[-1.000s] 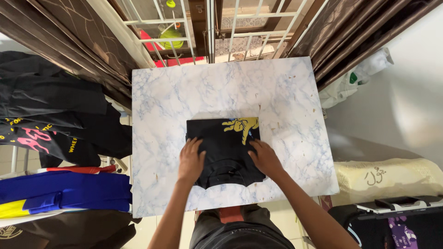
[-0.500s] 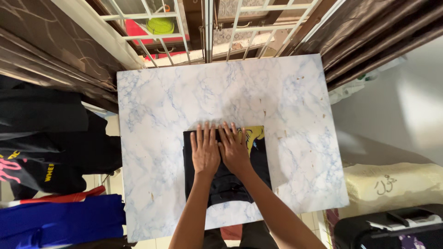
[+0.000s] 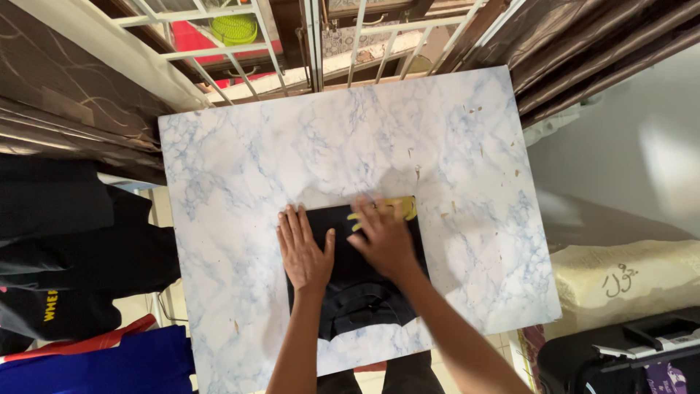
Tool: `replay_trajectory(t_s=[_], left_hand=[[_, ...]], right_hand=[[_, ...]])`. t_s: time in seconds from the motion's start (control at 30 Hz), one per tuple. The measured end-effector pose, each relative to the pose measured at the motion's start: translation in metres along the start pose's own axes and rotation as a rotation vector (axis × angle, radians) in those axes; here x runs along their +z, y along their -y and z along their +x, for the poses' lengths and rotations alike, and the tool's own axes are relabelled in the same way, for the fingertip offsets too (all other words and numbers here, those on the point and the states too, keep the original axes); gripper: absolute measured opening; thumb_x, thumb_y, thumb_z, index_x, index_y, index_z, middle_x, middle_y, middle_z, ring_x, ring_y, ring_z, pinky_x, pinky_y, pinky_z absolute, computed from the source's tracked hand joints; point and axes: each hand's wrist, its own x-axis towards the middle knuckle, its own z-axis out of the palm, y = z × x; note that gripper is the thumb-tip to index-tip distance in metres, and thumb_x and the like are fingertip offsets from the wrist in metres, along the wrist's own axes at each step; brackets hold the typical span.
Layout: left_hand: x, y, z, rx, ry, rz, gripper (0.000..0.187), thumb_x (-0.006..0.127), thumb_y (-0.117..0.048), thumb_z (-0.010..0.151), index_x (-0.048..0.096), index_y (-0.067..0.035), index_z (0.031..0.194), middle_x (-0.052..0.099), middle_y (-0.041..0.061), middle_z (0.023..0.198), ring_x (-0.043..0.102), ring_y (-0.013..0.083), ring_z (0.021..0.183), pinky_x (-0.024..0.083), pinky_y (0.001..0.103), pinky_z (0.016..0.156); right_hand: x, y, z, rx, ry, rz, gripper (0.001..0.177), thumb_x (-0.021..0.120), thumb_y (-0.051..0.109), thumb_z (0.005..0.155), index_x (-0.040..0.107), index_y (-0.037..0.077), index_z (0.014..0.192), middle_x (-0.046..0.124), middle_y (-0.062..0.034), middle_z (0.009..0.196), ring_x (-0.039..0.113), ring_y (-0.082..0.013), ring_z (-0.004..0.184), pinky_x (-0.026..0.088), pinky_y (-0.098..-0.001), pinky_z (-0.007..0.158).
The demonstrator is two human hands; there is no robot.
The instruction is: The person picks up a black t-shirt from a rack and spreads it on a marble table. They fold the sides and sleeves inward and then fold the shirt to form a rectangle.
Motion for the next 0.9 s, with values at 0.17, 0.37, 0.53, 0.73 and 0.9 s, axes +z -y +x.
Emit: replay_trajectory(t_s=[0.17,0.37,0.53,0.73,0.9], left_hand=[[-0.003,0.0,-0.003,-0.032,-0.019,0.037,0.08,0.055,-0.055,0.098,0.034,-0.007,0.159,0.024,0.027,0.165,0.021,0.043,0.153,0.021,0.05,0.124],[-0.005,-0.004,-0.003,-0.053,-0.016,0.037,0.079,0.056,-0.056,0.098,0.037,-0.01,0.159,0.022,0.026,0.166,0.023,0.0433,0.154,0.022,0.051,0.125],[0.0,0.0,-0.005,-0.036,-0.02,0.052,0.079,0.05,-0.057,0.101,0.033,-0.01,0.161,0.019,0.028,0.167,0.018,0.0432,0.156,0.018,0.054,0.126],[0.007,0.004,-0.008,-0.04,0.034,0.124,0.081,0.042,-0.057,0.103,0.026,-0.002,0.162,0.013,0.03,0.166,0.01,0.0443,0.155,0.006,0.058,0.124],[-0.007,-0.003,-0.047,-0.061,-0.01,-0.065,0.07,0.043,-0.041,0.109,0.027,0.004,0.16,0.02,0.026,0.169,0.013,0.0416,0.158,0.007,0.058,0.127]], right_hand=[[-0.012,-0.047,-0.022,0.127,0.068,-0.045,0.071,0.048,0.049,0.102,0.035,0.009,0.159,0.034,-0.0075,0.166,0.024,-0.0273,0.156,0.008,-0.0588,0.125],[-0.009,-0.05,-0.027,0.119,0.034,0.004,0.071,0.047,0.049,0.104,0.033,0.01,0.161,0.033,-0.0077,0.167,0.023,-0.0276,0.156,0.008,-0.0587,0.126],[-0.008,-0.049,-0.027,0.129,0.042,-0.011,0.071,0.046,0.05,0.104,0.031,0.012,0.162,0.032,-0.0052,0.168,0.022,-0.0262,0.157,0.008,-0.0592,0.127],[-0.005,-0.041,-0.03,0.147,0.082,-0.113,0.073,0.043,0.051,0.104,0.028,0.009,0.162,0.029,-0.009,0.168,0.02,-0.0304,0.156,0.007,-0.061,0.124],[-0.007,0.002,-0.066,0.03,0.067,-0.038,0.07,0.041,0.049,0.107,0.032,0.004,0.16,0.032,-0.0169,0.166,0.022,-0.0368,0.156,0.011,-0.0596,0.126]])
